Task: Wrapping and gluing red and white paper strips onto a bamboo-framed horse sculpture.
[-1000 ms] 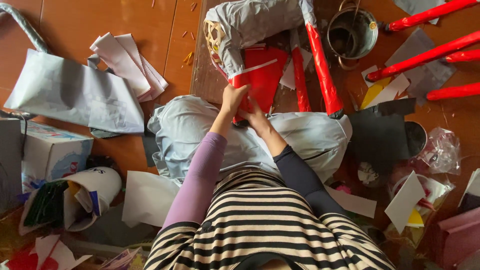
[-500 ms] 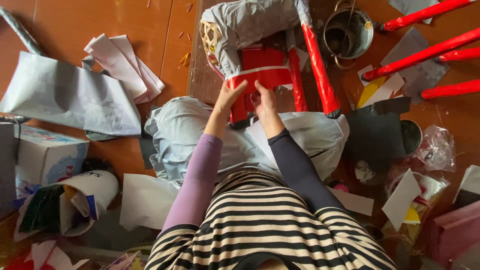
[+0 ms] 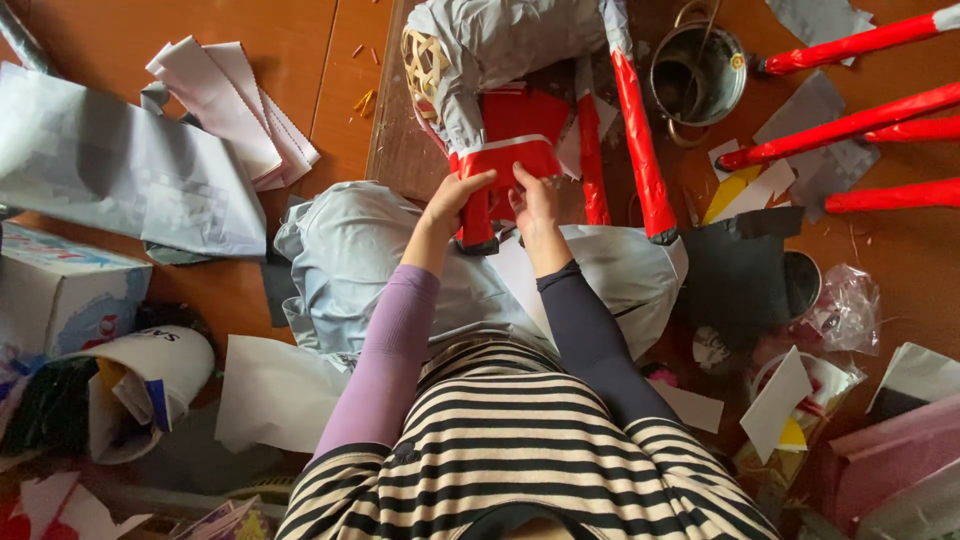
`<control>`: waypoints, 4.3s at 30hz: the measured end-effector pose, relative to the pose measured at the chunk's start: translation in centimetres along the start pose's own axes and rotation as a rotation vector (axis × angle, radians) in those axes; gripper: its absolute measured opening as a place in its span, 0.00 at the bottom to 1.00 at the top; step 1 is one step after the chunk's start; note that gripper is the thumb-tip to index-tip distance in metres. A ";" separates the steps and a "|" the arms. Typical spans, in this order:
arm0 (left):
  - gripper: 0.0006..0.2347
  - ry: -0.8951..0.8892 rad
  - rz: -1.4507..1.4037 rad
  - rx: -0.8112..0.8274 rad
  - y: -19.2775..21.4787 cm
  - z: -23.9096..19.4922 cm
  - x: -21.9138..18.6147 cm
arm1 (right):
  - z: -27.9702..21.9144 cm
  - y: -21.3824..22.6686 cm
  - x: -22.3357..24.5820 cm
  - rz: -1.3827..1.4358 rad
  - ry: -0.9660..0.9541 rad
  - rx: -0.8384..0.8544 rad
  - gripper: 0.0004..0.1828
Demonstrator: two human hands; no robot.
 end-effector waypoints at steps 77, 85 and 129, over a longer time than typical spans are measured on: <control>0.11 -0.638 0.659 -0.281 0.3 2.6 -8.7 | -6.2 -13.7 12.3 -1.172 0.908 0.519 0.15; 0.10 -0.613 0.545 -0.256 -1.4 1.9 -9.8 | 2.2 2.8 27.7 -1.347 0.919 0.045 0.09; 0.12 -0.480 0.527 -0.392 -2.2 1.2 -9.1 | 6.6 7.0 29.6 -0.269 0.336 0.215 0.34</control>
Point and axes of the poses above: each hand's wrist, its own z-axis towards the middle knuckle, its own y-axis out of the back of the hand, x = y × z, the point moved 4 cm from there along z, towards the middle knuckle, and after that the axes turned 10 degrees about x, right-handed, at the moved point
